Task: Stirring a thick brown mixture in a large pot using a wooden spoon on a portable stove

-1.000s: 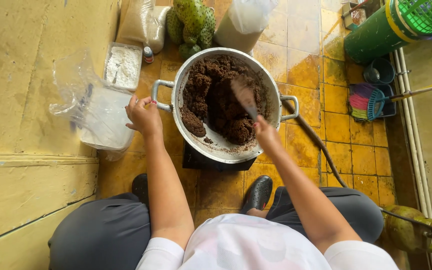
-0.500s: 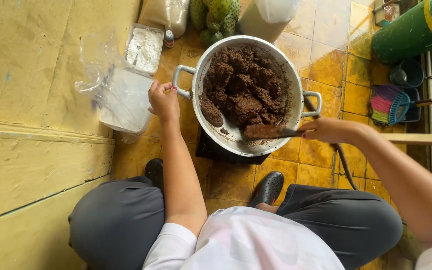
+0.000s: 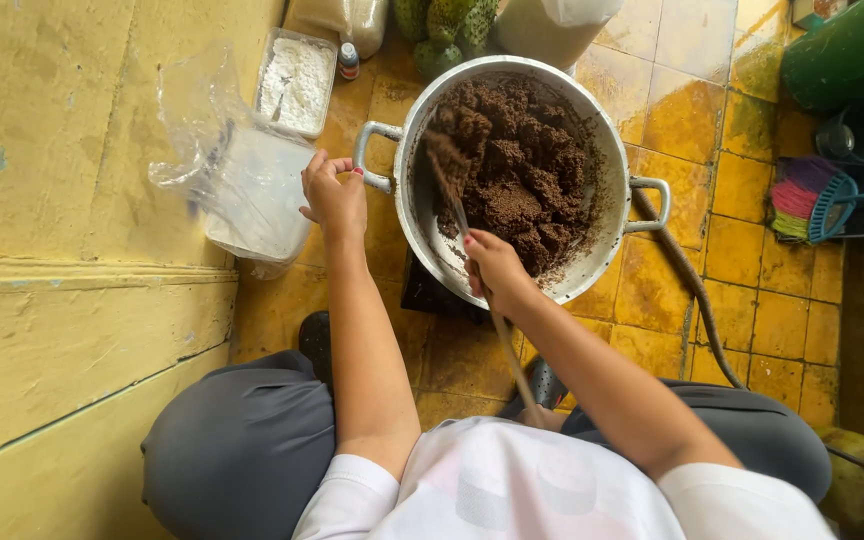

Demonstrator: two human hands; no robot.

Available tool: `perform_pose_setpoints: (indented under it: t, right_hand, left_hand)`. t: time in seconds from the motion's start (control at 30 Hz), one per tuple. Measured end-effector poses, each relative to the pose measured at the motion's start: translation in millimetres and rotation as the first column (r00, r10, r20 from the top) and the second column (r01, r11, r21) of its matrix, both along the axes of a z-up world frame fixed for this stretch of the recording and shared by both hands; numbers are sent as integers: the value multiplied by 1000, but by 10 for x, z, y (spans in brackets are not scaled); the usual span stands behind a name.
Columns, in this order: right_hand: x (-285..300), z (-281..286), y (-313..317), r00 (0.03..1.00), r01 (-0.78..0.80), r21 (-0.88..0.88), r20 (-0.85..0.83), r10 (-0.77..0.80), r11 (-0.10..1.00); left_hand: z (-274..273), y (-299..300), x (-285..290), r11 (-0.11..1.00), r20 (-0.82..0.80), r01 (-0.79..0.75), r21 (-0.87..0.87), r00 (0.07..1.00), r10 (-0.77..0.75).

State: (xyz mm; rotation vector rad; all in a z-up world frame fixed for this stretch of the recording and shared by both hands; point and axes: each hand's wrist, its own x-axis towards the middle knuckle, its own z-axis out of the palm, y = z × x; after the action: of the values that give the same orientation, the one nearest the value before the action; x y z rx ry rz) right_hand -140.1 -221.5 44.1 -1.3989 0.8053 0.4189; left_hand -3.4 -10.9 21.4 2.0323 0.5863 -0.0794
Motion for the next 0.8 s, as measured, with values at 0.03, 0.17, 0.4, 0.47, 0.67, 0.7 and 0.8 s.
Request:
perform_pose_setpoints:
  t: [0.03,0.17,0.4,0.47,0.67,0.7,0.8]
  right_hand:
    - [54,25,-3,1000,3,2,3,-3,1000]
    - [47,197,-92,977,175,401,42,-209,899]
    - [-420,728,-662,980,92,525,104,-171,846]
    - [-406,855,-927,990,8,250,134,-43,968]
    - [-169,289,-1205,977,-155,-562,35,211,812]
    - [-172,377,-1024,949,-304,-576,-108,298,759]
    - [-375,875,-953,816,-562,-558,-255,519,610]
  left_hand:
    - [-21,-6,16,1000,3,3,2,1000,-3]
    - [-31,-14,-29,1000,14,-6,-8,1000,6]
    - [-106,-14,5,999,3,-34,-33,999,34]
    - [-102,-12,18,998,7,-43,-46,999,43]
    - [-208,-24,11,999,31,-35,-9,999,35]
    - [-215,-14,7,999,24,-37,-1,999,37]
    - [-254,-1,0,999,21,-40,8,999,39]
